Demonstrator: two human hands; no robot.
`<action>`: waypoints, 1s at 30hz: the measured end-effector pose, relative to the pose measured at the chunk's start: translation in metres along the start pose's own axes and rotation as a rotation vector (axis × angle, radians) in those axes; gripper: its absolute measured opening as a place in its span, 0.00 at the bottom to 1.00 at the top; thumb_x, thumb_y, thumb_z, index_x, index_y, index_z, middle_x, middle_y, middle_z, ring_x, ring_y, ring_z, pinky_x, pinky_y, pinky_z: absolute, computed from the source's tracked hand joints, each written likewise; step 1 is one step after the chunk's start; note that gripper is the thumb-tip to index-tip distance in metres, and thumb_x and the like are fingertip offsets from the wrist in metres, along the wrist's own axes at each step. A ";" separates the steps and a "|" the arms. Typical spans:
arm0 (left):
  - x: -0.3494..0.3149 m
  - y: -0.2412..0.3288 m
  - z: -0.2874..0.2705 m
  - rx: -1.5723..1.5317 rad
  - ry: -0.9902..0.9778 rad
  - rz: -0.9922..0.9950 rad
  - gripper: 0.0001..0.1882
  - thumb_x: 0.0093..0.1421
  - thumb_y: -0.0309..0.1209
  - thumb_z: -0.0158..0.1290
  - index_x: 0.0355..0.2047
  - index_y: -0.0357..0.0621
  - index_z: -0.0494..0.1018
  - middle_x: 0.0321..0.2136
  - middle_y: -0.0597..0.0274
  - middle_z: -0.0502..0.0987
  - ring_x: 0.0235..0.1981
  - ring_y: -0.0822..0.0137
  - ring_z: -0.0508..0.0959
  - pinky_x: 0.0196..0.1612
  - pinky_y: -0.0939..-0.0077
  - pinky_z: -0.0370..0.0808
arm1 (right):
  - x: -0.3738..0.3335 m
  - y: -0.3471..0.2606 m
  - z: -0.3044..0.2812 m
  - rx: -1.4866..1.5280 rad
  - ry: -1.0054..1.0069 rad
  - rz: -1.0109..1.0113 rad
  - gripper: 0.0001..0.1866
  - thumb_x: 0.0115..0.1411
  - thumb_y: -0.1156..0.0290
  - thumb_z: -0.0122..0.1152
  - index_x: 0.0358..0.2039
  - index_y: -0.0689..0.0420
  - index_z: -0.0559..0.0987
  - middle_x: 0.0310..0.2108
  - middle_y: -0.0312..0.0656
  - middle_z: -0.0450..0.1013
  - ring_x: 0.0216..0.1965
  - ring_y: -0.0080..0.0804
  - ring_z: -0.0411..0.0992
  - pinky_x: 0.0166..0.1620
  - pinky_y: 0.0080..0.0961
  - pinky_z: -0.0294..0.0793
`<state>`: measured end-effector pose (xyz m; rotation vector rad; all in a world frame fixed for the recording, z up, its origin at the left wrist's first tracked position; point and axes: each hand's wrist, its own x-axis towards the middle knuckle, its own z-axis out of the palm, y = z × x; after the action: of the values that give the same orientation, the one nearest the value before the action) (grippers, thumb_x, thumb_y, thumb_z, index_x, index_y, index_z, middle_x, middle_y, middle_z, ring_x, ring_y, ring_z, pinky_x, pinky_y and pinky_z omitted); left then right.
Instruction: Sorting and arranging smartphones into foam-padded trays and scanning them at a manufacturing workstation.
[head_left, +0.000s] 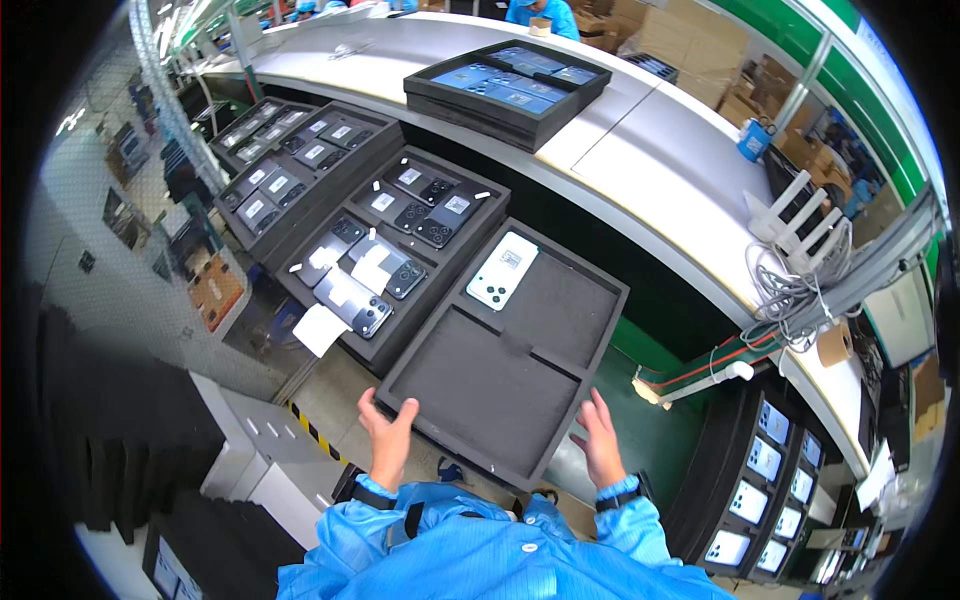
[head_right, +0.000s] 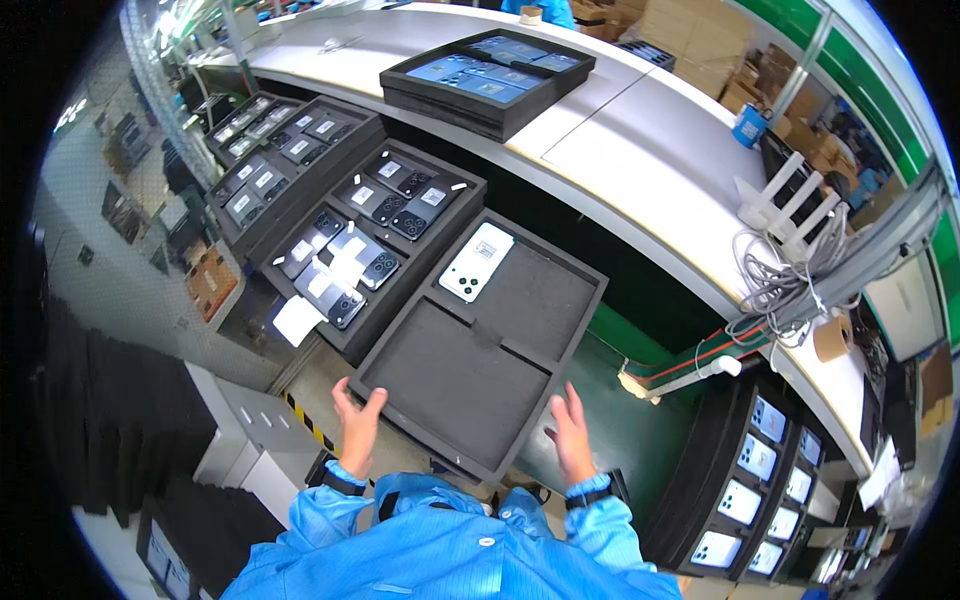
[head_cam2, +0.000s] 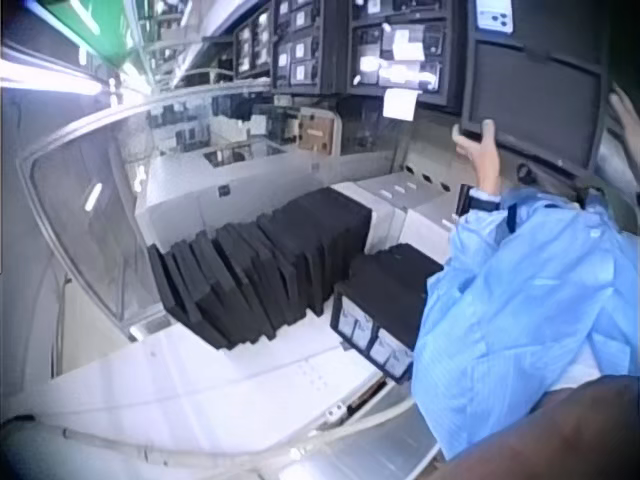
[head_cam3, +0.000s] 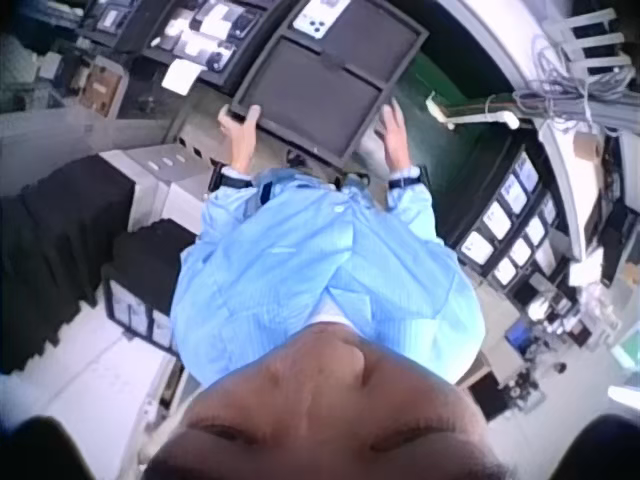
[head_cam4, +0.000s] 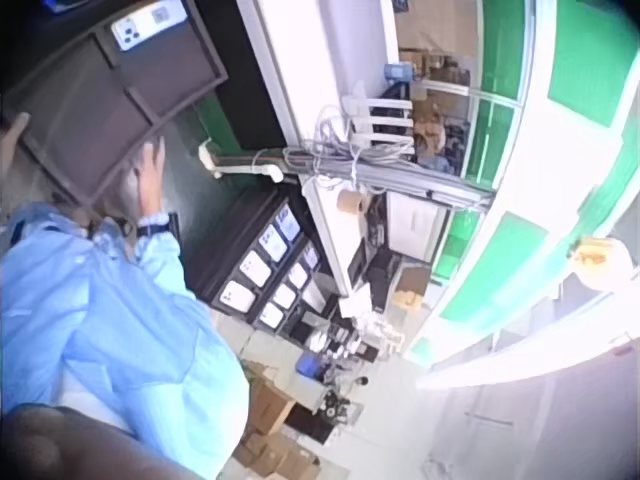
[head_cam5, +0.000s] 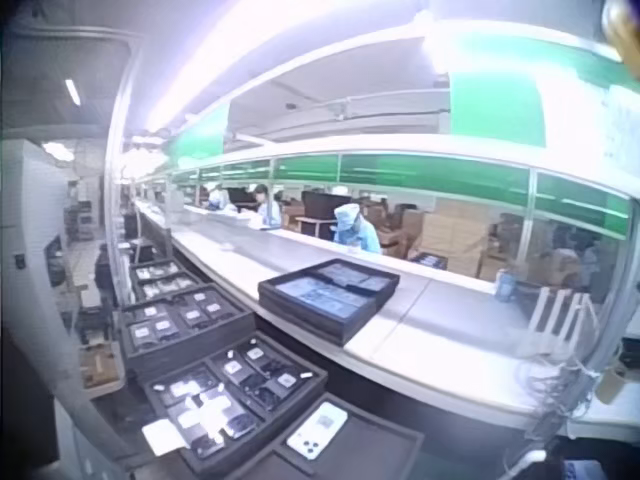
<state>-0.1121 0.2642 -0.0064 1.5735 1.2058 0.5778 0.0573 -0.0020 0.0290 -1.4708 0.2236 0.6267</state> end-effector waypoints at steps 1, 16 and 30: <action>0.004 0.019 0.005 -0.027 -0.034 -0.030 0.41 0.52 0.35 0.62 0.63 0.43 0.54 0.57 0.44 0.57 0.58 0.49 0.61 0.61 0.59 0.60 | 0.010 0.000 0.023 -0.059 -0.018 -0.133 0.38 0.64 0.61 0.59 0.69 0.60 0.53 0.66 0.50 0.57 0.63 0.39 0.60 0.64 0.33 0.60; 0.014 0.057 -0.029 0.133 -0.247 0.596 0.21 0.49 0.25 0.56 0.46 0.38 0.67 0.52 0.43 0.65 0.54 0.44 0.65 0.58 0.53 0.62 | -0.023 0.012 0.028 0.234 0.187 -0.141 0.29 0.61 0.81 0.52 0.63 0.61 0.64 0.51 0.44 0.73 0.49 0.31 0.74 0.54 0.27 0.72; 0.094 0.175 0.214 1.119 -0.506 0.809 0.40 0.43 0.46 0.69 0.54 0.45 0.66 0.50 0.44 0.66 0.49 0.45 0.73 0.49 0.59 0.75 | -0.024 0.054 0.018 -0.077 0.311 -0.127 0.26 0.60 0.71 0.60 0.57 0.65 0.69 0.42 0.50 0.78 0.39 0.34 0.78 0.43 0.29 0.77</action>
<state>0.1728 0.2617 0.0573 2.9647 0.4050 -0.1184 0.0052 0.0078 -0.0023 -1.6409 0.3470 0.3042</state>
